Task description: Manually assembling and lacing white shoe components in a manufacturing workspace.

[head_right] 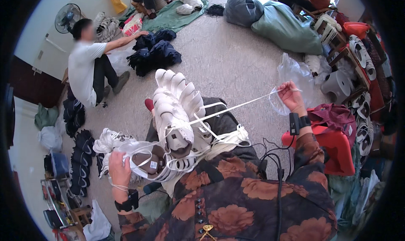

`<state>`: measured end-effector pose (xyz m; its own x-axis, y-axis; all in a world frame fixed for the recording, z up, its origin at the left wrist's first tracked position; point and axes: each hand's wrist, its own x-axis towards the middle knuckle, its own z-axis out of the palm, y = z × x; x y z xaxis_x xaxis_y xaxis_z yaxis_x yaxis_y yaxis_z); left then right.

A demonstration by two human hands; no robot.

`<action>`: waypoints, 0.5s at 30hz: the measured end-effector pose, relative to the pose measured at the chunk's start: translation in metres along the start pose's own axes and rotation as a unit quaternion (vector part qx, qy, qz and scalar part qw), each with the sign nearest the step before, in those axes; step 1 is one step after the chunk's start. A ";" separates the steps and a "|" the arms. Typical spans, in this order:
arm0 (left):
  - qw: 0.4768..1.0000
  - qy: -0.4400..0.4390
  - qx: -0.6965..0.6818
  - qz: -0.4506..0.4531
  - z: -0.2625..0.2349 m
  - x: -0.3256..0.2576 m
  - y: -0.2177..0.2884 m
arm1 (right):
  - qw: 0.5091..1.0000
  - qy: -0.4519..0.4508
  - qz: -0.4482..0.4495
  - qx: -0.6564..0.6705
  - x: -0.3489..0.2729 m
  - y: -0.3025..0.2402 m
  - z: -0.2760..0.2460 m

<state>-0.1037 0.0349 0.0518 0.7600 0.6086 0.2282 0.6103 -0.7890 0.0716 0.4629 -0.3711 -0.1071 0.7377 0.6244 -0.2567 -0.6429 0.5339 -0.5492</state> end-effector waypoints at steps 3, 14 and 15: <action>0.975 -0.007 -0.217 -0.052 0.001 0.007 0.050 | 1.000 0.023 0.004 -0.020 0.004 -0.029 -0.012; 0.818 -0.112 -0.547 -0.140 0.119 0.027 0.147 | 0.967 -0.062 -0.034 -0.243 0.055 0.003 0.067; 0.834 -0.110 -0.517 -0.161 0.123 0.028 0.145 | 0.953 -0.113 -0.004 -0.280 0.044 0.045 0.099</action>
<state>0.0335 -0.0518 -0.0506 0.6857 0.7142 -0.1404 0.3591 -0.1641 0.9188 0.4456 -0.2632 -0.0642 0.6378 0.7627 -0.1072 -0.3807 0.1912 -0.9047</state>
